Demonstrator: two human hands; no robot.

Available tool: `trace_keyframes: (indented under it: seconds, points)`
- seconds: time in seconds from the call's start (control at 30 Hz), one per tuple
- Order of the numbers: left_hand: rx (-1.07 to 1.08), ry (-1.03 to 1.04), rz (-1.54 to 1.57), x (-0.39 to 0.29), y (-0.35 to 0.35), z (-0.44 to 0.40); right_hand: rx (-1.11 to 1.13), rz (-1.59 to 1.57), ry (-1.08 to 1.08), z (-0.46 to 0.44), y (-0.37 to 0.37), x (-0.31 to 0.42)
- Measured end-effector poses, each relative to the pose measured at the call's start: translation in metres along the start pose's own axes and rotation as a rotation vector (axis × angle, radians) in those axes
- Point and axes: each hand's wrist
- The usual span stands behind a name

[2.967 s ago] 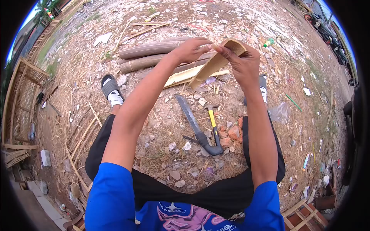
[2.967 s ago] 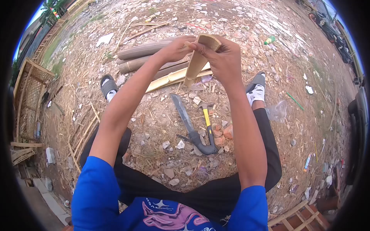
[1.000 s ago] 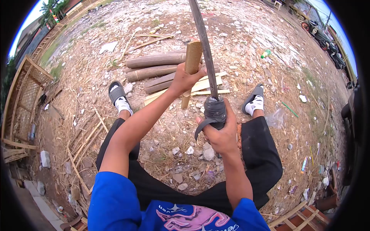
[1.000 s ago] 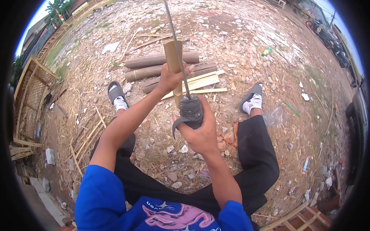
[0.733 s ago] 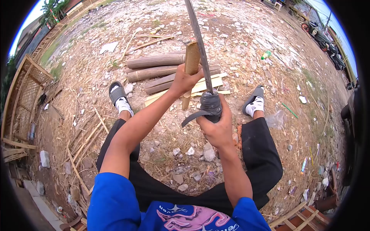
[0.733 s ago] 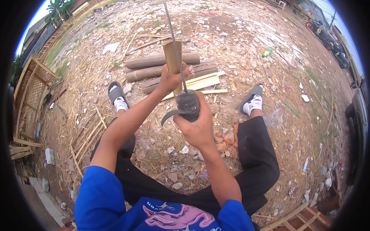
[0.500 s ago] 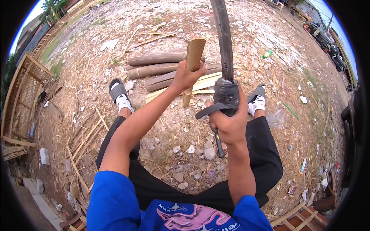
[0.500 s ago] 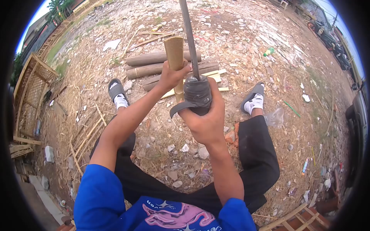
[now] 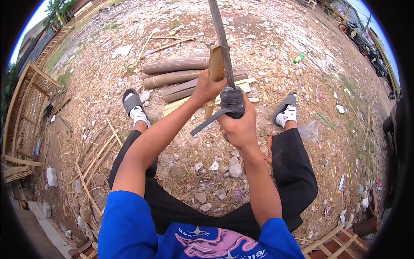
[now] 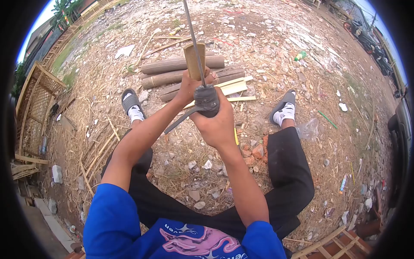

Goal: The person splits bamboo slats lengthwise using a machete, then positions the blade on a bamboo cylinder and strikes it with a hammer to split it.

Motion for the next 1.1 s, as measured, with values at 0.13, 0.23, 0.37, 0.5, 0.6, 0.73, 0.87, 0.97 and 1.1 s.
trace_keyframes:
  seconds: [0.13,0.23,0.37,0.5,0.6,0.73,0.87,0.97,1.1]
  points:
    - [0.006,-0.009,-0.010,-0.008,-0.002,-0.001,0.059,-0.072,0.081,-0.003,-0.002,0.005]
    - [0.024,-0.004,-0.042,-0.006,-0.001,0.002,0.070,0.010,0.058,0.001,-0.009,0.009]
    - [0.092,-0.026,-0.060,-0.005,0.007,0.008,-0.077,0.308,-0.200,0.011,-0.017,0.005]
    - [0.099,-0.015,-0.072,0.004,0.013,0.005,0.201,-0.248,0.326,0.011,-0.043,0.005]
    - [0.082,0.011,-0.030,0.008,0.009,0.005,-0.015,0.208,-0.158,0.014,-0.024,0.005]
    - [0.067,0.053,-0.100,-0.001,0.004,0.010,0.049,0.176,0.019,0.017,-0.020,0.012]
    - [0.322,-0.001,-0.029,0.015,-0.016,0.002,0.033,0.171,-0.010,0.016,-0.021,0.010]
    - [0.552,0.124,-0.397,-0.022,-0.077,-0.013,0.065,0.079,0.097,0.015,-0.027,0.021]
    - [0.154,0.654,-0.841,-0.131,-0.162,-0.063,0.070,0.102,0.082,0.012,-0.038,0.022]
Point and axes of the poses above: each hand's wrist, its own z-axis away from the middle knuckle, its own y-axis out of the palm, x = y × z, and after that the axes turned 2 degrees about -x, right-handed
